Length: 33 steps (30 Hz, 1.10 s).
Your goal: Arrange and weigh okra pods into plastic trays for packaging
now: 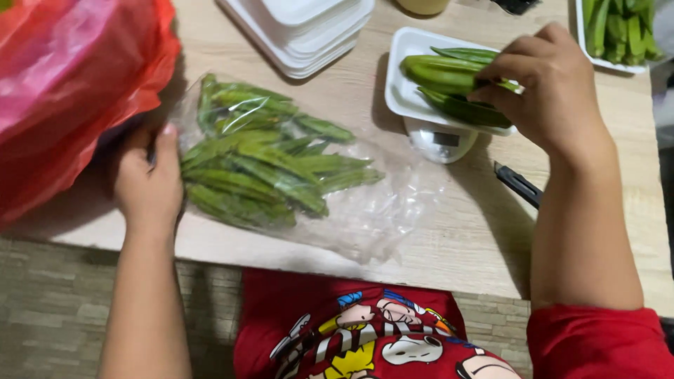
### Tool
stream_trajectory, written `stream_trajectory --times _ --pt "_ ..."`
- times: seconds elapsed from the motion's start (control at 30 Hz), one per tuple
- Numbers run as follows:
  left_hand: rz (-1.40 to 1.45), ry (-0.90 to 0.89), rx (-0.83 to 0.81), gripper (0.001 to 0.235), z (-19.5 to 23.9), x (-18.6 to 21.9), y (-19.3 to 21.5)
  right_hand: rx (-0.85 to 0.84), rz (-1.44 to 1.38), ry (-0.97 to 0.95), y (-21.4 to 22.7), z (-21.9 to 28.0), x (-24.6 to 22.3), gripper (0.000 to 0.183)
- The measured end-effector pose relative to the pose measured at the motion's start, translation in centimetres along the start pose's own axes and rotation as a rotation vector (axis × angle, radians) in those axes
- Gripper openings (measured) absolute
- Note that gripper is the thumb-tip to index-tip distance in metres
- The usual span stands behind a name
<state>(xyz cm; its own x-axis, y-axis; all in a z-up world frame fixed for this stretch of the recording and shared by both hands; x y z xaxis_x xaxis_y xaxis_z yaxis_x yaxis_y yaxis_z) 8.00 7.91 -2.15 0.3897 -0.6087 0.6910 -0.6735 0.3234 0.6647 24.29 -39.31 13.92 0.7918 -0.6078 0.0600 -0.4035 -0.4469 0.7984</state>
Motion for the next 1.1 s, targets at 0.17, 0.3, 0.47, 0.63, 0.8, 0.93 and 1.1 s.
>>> stream_trajectory --times 0.17,0.3,0.47,0.63,0.8,0.93,1.1 --pt "-0.036 -0.037 0.024 0.043 0.0 0.1 0.1 0.053 0.071 0.056 -0.8 -0.2 -0.1 0.022" --pt "0.071 -0.094 0.048 0.035 0.3 0.6 0.4 0.050 0.164 0.071 -1.9 0.2 0.6 0.020" --pt "-0.019 -0.071 0.057 0.036 0.2 -0.2 0.4 -0.007 0.171 0.059 -2.2 0.6 1.1 0.030" --pt "0.074 -0.215 0.092 0.034 0.1 0.8 0.6 0.031 0.063 0.118 -2.6 0.3 -0.4 0.027" --pt "0.121 -0.143 0.081 0.041 -0.2 0.4 0.0 -0.021 -0.071 0.034 -1.5 1.1 -0.5 0.019" --pt "0.059 0.003 0.017 0.040 -0.3 0.7 0.1 -0.379 -0.269 -0.143 0.3 1.0 -4.1 0.025" --pt "0.078 0.038 -0.007 0.038 0.1 1.5 0.9 -1.089 -0.156 -0.677 -3.3 5.3 -13.9 0.038"
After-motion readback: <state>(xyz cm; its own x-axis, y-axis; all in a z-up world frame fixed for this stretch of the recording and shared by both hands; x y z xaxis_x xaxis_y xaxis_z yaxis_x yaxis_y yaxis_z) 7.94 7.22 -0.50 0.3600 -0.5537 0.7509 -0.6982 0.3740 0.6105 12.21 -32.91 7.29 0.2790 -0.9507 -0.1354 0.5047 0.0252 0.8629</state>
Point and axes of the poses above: each hand's wrist, its own z-axis away from the middle knuckle, its own y-axis out of the back of the hand, x = y × z, the point moved 10 cm from there along -z, towards the middle knuckle, and after that the axes turned 13 degrees about x, right-handed, at the moved point
